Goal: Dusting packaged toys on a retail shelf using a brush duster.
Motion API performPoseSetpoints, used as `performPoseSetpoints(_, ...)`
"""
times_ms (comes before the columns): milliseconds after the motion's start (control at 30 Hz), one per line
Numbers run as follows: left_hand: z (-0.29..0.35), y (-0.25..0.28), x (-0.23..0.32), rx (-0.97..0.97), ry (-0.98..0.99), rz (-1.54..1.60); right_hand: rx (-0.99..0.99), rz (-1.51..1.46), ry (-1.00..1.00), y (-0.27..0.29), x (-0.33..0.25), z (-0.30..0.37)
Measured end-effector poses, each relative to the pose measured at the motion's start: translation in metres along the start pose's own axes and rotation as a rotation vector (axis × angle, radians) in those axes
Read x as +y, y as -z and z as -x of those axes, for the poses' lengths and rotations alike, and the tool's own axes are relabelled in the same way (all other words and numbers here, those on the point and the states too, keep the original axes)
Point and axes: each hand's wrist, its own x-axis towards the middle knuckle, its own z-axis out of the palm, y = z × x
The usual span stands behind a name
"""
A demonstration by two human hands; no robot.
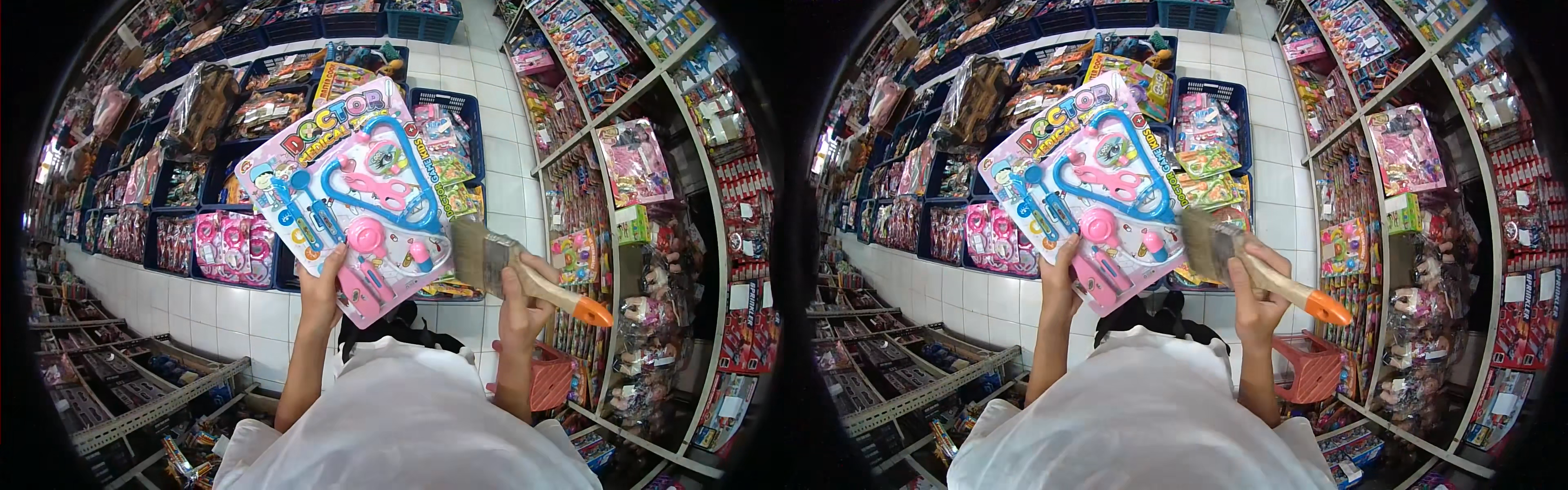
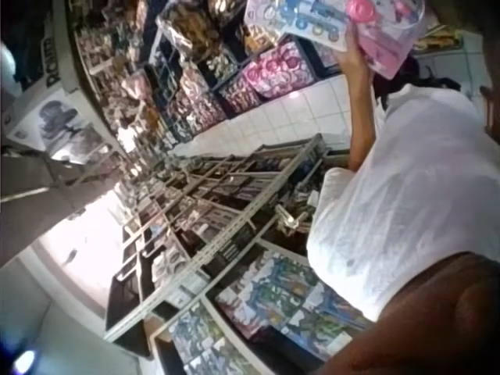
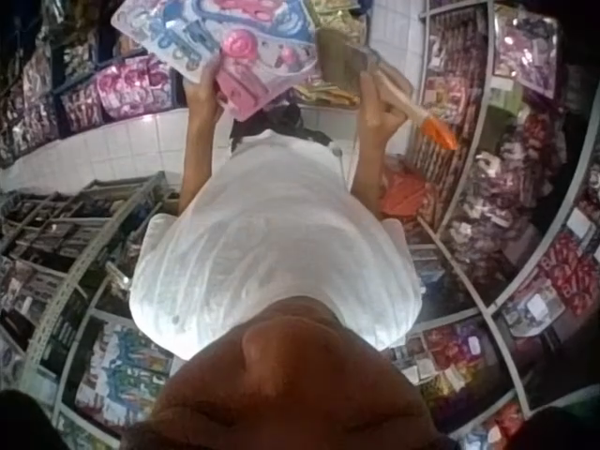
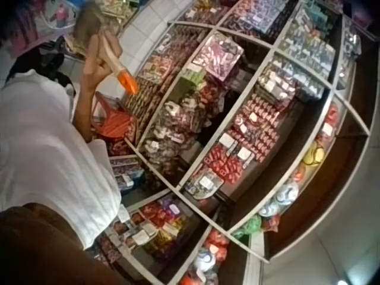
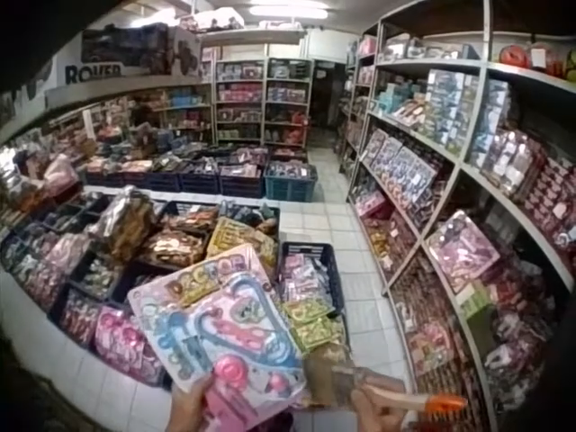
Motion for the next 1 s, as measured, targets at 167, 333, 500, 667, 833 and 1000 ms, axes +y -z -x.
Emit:
performPoseSetpoints(167,0.006,0.004,-0.005,-0.042,0.014,-0.032,-0.280,0.453,0.180,0.012,0.020,-0.014)
performPoseSetpoints(333,0.006,0.007,-0.010,-0.010,0.044,-0.045,0.056,0.212,-0.031,0.015,-0.002,-0.009)
performPoseSetpoints(500,0.010,0.009,-0.014,-0.037,0.097,-0.039,-0.291,0.060,-0.063,0.026,-0.004,-0.002)
performPoseSetpoints(667,0.013,0.012,-0.019,-0.098,0.127,-0.089,-0.241,0.234,-0.035,0.023,0.011,-0.010)
performPoseSetpoints(833,0.014,0.022,-0.026,-0.074,0.148,-0.099,-0.177,0.142,0.070,0.010,-0.007,-0.007)
performPoseSetpoints(1000,0.018,0.028,-0.025,-0.018,0.149,-0.068,-0.794,0.350,0.195,0.011,0.003,-0.014)
